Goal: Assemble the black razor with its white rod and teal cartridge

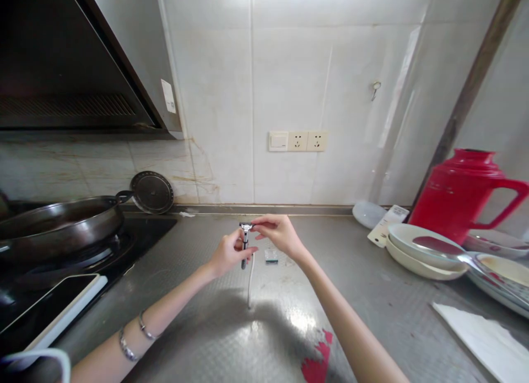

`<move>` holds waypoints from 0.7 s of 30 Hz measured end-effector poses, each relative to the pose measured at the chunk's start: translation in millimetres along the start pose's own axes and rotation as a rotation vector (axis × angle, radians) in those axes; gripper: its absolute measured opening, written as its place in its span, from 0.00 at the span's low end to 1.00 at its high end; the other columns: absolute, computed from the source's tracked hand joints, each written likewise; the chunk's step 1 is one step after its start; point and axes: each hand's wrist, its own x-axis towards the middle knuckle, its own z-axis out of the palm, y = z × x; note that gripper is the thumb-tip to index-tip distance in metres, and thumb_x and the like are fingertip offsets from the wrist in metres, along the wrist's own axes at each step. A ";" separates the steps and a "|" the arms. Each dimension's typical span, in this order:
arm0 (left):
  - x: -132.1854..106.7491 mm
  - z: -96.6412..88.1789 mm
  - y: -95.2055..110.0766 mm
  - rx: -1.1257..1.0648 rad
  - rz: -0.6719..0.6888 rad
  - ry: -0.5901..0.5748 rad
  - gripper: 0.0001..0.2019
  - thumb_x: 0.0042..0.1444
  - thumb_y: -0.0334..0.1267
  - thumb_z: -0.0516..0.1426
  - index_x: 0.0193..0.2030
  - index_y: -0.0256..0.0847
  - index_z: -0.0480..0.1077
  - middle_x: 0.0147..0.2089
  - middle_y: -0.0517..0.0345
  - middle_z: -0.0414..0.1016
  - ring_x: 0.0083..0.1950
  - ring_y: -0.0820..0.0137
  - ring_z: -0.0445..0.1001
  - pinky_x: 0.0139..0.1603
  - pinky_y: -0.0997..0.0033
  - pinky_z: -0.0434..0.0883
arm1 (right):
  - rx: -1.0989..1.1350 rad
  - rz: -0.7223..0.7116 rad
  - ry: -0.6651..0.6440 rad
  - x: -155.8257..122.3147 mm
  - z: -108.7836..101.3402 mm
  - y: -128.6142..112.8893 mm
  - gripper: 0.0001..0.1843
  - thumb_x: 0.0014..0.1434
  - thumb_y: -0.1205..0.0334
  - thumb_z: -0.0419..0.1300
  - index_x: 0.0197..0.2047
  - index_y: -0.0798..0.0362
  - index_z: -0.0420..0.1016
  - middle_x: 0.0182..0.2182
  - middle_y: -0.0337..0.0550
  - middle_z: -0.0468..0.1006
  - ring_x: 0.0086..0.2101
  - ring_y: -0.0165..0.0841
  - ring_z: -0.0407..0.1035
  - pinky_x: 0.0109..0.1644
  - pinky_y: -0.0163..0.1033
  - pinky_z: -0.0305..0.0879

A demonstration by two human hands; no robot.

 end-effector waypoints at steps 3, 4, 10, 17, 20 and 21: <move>-0.5 0.9 0.0 -0.002 -0.001 0.007 0.15 0.47 0.44 0.60 0.33 0.40 0.59 0.20 0.66 0.68 0.21 0.73 0.71 0.21 0.78 0.63 | -0.006 -0.015 0.012 0.3 0.9 1.2 0.09 0.47 0.61 0.64 0.34 0.54 0.79 0.30 0.43 0.80 0.33 0.35 0.74 0.31 0.37 0.74; -0.8 1.1 -0.1 -0.005 -0.002 0.005 0.15 0.47 0.44 0.59 0.33 0.40 0.59 0.20 0.66 0.68 0.20 0.73 0.71 0.21 0.78 0.63 | -0.010 -0.020 0.016 0.2 0.9 1.4 0.10 0.47 0.61 0.63 0.34 0.53 0.79 0.31 0.43 0.80 0.33 0.35 0.74 0.31 0.37 0.74; -1.2 0.8 -0.1 -0.007 0.014 0.002 0.14 0.48 0.45 0.58 0.35 0.39 0.60 0.20 0.65 0.69 0.20 0.72 0.71 0.21 0.77 0.63 | -0.010 -0.037 0.013 -1.2 1.0 -1.2 0.10 0.46 0.61 0.64 0.34 0.53 0.79 0.30 0.43 0.79 0.33 0.35 0.74 0.30 0.36 0.74; -0.6 1.1 -3.0 0.012 0.002 0.010 0.12 0.50 0.43 0.57 0.33 0.40 0.58 0.19 0.66 0.68 0.19 0.74 0.70 0.19 0.79 0.61 | -0.020 -0.024 0.001 -1.8 1.9 -3.8 0.10 0.46 0.59 0.64 0.33 0.54 0.79 0.30 0.44 0.79 0.33 0.35 0.74 0.30 0.36 0.73; -0.6 1.0 -3.4 0.012 0.006 0.024 0.12 0.49 0.43 0.58 0.33 0.40 0.59 0.19 0.67 0.67 0.19 0.75 0.70 0.20 0.79 0.61 | -0.025 -0.021 -0.006 -1.9 2.0 -4.0 0.10 0.46 0.59 0.64 0.33 0.54 0.78 0.30 0.44 0.79 0.33 0.36 0.74 0.31 0.37 0.73; -0.6 0.9 -3.3 0.013 0.008 0.027 0.12 0.49 0.43 0.58 0.33 0.40 0.59 0.19 0.67 0.67 0.19 0.75 0.70 0.20 0.80 0.61 | -0.025 -0.022 -0.004 -1.9 1.9 -4.0 0.10 0.46 0.59 0.64 0.33 0.54 0.78 0.30 0.44 0.79 0.34 0.37 0.74 0.31 0.37 0.74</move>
